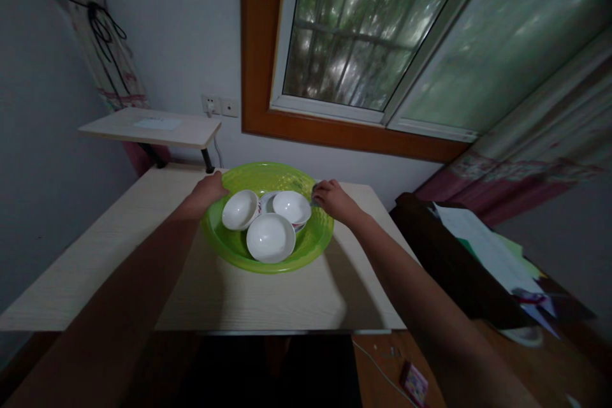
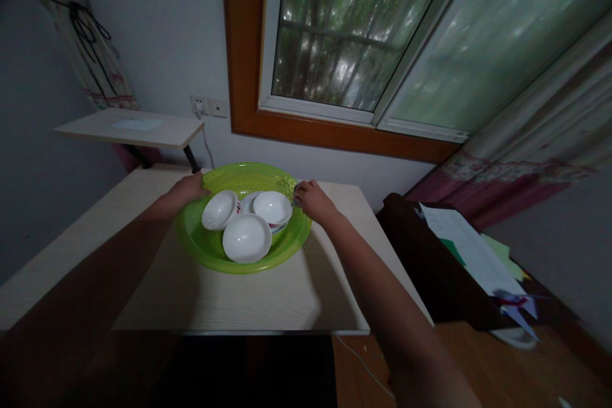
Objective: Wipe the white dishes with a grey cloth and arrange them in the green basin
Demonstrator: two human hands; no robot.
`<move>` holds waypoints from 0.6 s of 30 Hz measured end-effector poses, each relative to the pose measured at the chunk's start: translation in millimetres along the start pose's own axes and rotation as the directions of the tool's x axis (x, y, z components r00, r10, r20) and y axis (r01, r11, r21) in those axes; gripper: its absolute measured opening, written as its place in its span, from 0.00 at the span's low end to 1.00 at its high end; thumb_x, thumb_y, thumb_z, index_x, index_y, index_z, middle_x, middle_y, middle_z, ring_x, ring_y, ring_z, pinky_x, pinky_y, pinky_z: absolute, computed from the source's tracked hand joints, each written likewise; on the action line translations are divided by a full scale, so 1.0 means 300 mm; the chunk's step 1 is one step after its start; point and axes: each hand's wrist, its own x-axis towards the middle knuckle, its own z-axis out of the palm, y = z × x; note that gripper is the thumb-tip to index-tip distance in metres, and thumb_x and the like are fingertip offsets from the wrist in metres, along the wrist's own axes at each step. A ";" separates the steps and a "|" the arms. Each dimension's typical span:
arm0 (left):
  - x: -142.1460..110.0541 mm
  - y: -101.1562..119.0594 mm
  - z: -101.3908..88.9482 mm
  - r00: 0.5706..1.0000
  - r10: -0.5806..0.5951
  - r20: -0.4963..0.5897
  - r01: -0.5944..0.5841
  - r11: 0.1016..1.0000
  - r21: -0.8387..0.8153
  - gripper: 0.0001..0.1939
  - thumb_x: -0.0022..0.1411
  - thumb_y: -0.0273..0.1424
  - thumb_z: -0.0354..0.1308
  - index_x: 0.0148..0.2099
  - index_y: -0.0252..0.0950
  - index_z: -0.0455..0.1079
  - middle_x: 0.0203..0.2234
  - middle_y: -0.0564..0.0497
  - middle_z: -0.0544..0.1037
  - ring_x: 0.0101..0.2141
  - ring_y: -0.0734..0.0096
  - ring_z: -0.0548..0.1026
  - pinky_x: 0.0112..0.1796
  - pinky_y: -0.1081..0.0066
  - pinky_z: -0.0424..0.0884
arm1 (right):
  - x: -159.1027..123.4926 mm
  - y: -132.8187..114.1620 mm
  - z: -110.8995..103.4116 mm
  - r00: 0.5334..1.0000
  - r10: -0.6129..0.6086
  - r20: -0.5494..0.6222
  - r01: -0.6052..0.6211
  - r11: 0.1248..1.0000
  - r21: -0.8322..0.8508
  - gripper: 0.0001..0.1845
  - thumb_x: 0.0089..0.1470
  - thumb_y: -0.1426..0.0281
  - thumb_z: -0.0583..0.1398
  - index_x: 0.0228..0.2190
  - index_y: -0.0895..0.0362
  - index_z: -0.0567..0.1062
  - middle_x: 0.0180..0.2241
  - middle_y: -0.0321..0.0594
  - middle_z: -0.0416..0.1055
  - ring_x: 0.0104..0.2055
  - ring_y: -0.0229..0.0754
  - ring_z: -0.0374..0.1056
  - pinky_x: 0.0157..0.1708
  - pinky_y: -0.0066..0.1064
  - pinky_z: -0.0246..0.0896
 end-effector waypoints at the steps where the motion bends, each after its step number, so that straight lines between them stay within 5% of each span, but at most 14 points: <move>1: 0.002 0.001 -0.001 1.000 0.003 0.004 -0.003 1.000 0.004 0.33 0.56 0.38 0.65 0.62 0.34 0.65 0.52 0.34 0.79 0.48 0.50 0.79 0.39 0.66 0.72 | -0.010 0.001 0.002 0.999 0.038 -0.027 -0.037 0.999 0.022 0.13 0.64 0.72 0.59 0.46 0.60 0.81 0.53 0.51 0.74 0.53 0.51 0.65 0.58 0.40 0.57; 7: 0.035 -0.017 0.008 0.999 0.024 0.035 -0.023 0.999 -0.034 0.32 0.53 0.38 0.66 0.58 0.34 0.67 0.48 0.37 0.80 0.45 0.52 0.80 0.37 0.68 0.72 | -0.014 -0.024 0.008 0.968 0.249 -0.029 -0.249 0.968 -0.011 0.21 0.57 0.73 0.64 0.52 0.64 0.75 0.53 0.55 0.70 0.51 0.54 0.65 0.55 0.41 0.60; 18: 0.053 -0.026 0.005 0.998 0.035 0.059 -0.033 0.999 -0.029 0.28 0.54 0.39 0.65 0.55 0.36 0.68 0.47 0.39 0.80 0.41 0.55 0.80 0.33 0.69 0.71 | 0.165 -0.017 -0.003 0.998 0.002 0.071 0.012 0.981 -0.193 0.13 0.65 0.73 0.56 0.44 0.62 0.80 0.53 0.56 0.69 0.52 0.55 0.60 0.52 0.40 0.62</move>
